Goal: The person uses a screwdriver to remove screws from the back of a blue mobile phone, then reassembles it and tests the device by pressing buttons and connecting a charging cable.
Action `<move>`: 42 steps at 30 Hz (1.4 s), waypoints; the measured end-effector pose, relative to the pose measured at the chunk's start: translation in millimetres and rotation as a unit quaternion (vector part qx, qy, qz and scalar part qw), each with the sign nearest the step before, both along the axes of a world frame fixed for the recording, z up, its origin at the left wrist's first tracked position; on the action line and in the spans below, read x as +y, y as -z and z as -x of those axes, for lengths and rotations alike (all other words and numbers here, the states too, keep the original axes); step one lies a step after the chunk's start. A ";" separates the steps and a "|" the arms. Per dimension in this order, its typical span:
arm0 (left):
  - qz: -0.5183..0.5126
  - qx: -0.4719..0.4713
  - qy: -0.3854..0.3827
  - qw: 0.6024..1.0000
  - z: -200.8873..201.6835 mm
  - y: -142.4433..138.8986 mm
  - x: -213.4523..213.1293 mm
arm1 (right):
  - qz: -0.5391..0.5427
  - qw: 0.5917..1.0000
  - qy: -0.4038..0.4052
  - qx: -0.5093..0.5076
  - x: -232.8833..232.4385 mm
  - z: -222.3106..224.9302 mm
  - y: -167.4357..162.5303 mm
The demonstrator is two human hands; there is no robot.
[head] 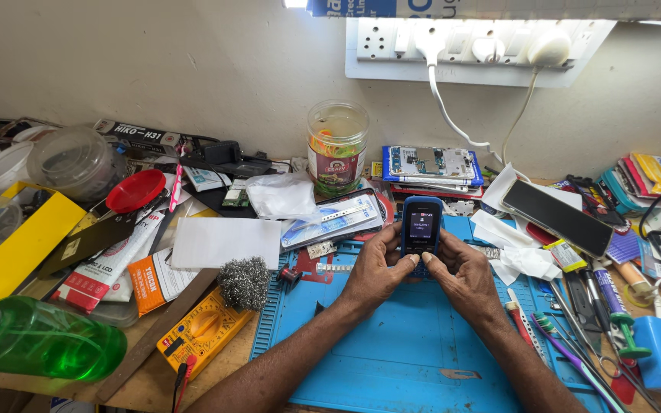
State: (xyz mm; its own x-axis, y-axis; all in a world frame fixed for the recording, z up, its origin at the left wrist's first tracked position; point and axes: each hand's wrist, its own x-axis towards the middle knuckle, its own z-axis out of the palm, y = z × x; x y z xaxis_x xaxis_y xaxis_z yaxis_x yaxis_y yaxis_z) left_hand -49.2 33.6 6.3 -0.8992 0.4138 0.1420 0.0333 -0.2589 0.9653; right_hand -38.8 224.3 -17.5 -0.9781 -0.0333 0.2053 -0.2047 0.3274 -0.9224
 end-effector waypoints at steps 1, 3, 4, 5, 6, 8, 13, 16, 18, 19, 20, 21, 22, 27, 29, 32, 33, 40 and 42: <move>-0.005 -0.002 0.003 1.000 -0.2 -0.6 0.1 | 0.005 1.000 0.000 -0.002 0.2 0.2 0.1; -0.003 -0.007 0.000 1.000 -0.9 -1.7 0.2 | 0.009 1.000 -0.001 -0.006 0.4 0.1 0.0; -0.002 -0.009 -0.002 1.000 -1.1 -1.9 0.1 | 0.008 1.000 -0.002 -0.007 0.3 0.0 -0.2; 0.007 -0.006 -0.003 1.000 -1.0 -2.1 0.0 | 0.008 1.000 -0.003 -0.008 0.2 0.1 -0.5; 0.015 -0.004 -0.005 1.000 -0.9 -1.9 -0.1 | 0.004 1.000 -0.002 -0.009 -0.1 -0.1 -0.7; 0.021 0.000 -0.012 1.000 -0.5 -0.4 0.1 | -0.004 1.000 0.001 -0.011 -0.7 -0.3 -1.2; 0.005 0.015 -0.031 0.999 1.9 8.5 2.4 | 0.001 1.000 -0.010 0.028 -2.3 -1.9 -1.2; 0.030 0.042 -0.041 0.998 3.5 14.6 2.7 | -0.010 1.000 0.005 0.026 -3.8 -2.5 -0.9; 0.037 0.057 -0.045 0.997 4.1 17.3 2.9 | -0.013 1.000 0.013 0.021 -5.0 -2.8 -1.0; 0.040 0.066 -0.046 0.996 4.8 18.0 2.8 | -0.012 1.000 0.014 0.021 -5.7 -2.9 -1.2; 0.041 0.060 -0.045 0.996 5.2 18.6 2.7 | -0.011 1.000 0.014 0.022 -6.4 -2.9 -1.3; 0.041 0.053 -0.045 0.997 5.4 18.9 2.5 | -0.005 1.000 0.013 0.022 -7.0 -2.9 -1.4; 0.041 0.046 -0.044 0.997 5.5 18.9 2.3 | 0.002 1.000 0.012 0.022 -7.7 -3.0 -1.5; 0.040 0.044 -0.046 0.997 5.3 17.7 1.8 | -0.003 1.000 0.016 0.014 -8.7 -2.6 -0.7; 0.043 0.041 -0.046 0.997 4.7 17.4 1.8 | -0.010 1.000 0.027 -0.005 -8.5 -2.3 0.4; 0.045 0.045 -0.046 0.997 4.7 17.2 1.7 | 0.012 1.000 0.009 0.027 -8.1 -1.7 2.1; 0.051 0.043 -0.048 0.997 4.8 17.2 1.8 | 0.006 1.000 0.013 0.022 -7.9 -1.7 2.4; 0.037 0.047 -0.046 0.997 4.5 16.9 2.5 | 0.000 1.000 0.018 0.017 -7.5 -3.0 1.4; 0.041 0.054 -0.048 0.997 4.1 15.5 2.6 | 0.003 1.000 0.017 0.017 -7.7 -3.2 0.3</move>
